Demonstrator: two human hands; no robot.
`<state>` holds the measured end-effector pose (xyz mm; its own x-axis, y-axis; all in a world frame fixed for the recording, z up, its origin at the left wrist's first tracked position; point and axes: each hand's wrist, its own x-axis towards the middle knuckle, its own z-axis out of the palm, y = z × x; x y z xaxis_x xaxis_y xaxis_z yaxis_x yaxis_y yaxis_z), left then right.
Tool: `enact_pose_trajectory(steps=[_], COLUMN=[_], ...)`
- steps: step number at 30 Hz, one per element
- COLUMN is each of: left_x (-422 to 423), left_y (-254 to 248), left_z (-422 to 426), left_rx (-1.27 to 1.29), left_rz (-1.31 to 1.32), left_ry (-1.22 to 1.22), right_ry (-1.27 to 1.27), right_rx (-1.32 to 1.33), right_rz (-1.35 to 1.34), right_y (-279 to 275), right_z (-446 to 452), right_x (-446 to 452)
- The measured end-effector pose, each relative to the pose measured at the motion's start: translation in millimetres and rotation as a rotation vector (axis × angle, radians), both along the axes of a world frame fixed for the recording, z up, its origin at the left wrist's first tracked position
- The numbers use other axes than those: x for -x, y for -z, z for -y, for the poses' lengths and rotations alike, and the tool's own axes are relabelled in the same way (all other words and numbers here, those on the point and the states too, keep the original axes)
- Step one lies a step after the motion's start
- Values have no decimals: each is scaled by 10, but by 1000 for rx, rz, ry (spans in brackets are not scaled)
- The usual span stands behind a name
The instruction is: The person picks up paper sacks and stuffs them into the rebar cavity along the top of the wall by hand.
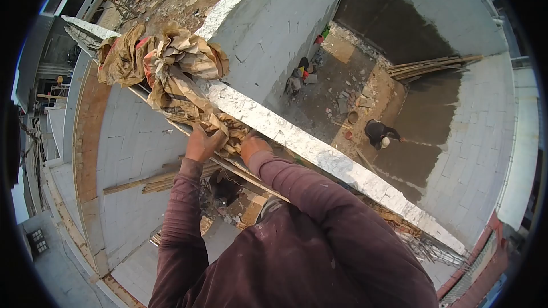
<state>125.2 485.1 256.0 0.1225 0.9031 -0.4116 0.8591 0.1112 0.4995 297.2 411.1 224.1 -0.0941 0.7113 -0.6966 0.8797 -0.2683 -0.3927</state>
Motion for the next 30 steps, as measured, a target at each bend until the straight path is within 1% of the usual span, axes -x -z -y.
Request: enact_pose_trajectory(steps=[2, 3, 4, 5, 6, 7, 8, 9, 10, 11, 12, 13, 14, 15, 17, 18, 21, 22, 23, 25, 26, 28, 29, 30], left_x=[-6, -32, -135, -196, -231, -260, -311, -318, -311, -291, -314, -344, -357, -379, -249, -174, -188, -147, -114, -128, -114, -174, -213, -265], left_y=[114, 160, 36, 60, 156, 234, 202, 151, 98, 73, 139, 175, 194, 211, 332, 373, 13, 73, 129, 49, 158, 457, 593, 539], left_z=[-1, 15, 4, -17, -43, -56, -40, -27, -1, 26, 37, 33, -8, -42, -157, -154, -75, -23, 3, 67, 76, 38, 9, -47], left_rx=[-49, -72, -29, 111, 167, 219, 199, 100, 1, -95, -84, -58, -6, 47, 183, 254, 110, -74, -126, -227, -257, -297, -310, -280], left_rz=[174, 265, 303, 546, 653, 762, 773, 624, 471, 310, 179, 233, 282, 334, 389, 415, 196, 184, 155, 99, 69, 5, -25, -45], left_ry=[52, 70, 45, -44, -96, -141, -140, -11, 110, 229, 244, 226, 208, 188, 282, 323, 378, 356, 391, 426, 474, 414, 391, 395], right_ry=[34, 2, -41, -91, -83, -20, 42, 99, 162, 64, -33, -122, -257, -266, -294, -274, -317, -237, -196, -149, -223, -376, -396, -409], right_rx=[-62, -155, -244, -328, -375, -397, -426, -456, -603, -680, -755, -831, -791, -760, -686, -311, -128, 22, -38, -153, -259, -463, -553, -640], right_rz=[45, 58, 72, 85, 32, -26, -80, -132, -172, -198, -228, -255, -186, -38, 256, 168, 86, -5, 15, 55, 21, -55, -27, 3], right_y=[221, 184, 39, -108, -296, -499, -693, -779, -773, -743, -687, -611, -429, -253, -18, -73, -237, -447, -508, -611, -695, -842, -737, -515], right_z=[49, 76, 114, 159, 183, 207, 208, 223, 287, 322, 362, 403, 439, 454, 480, 324, 124, -36, -30, 54, 115, 255, 303, 372], right_x=[107, 82, 28, -24, -63, -114, -186, -244, -269, -270, -252, -213, -146, -96, -11, -30, -44, -123, -136, -135, -126, -106, -72, -28])
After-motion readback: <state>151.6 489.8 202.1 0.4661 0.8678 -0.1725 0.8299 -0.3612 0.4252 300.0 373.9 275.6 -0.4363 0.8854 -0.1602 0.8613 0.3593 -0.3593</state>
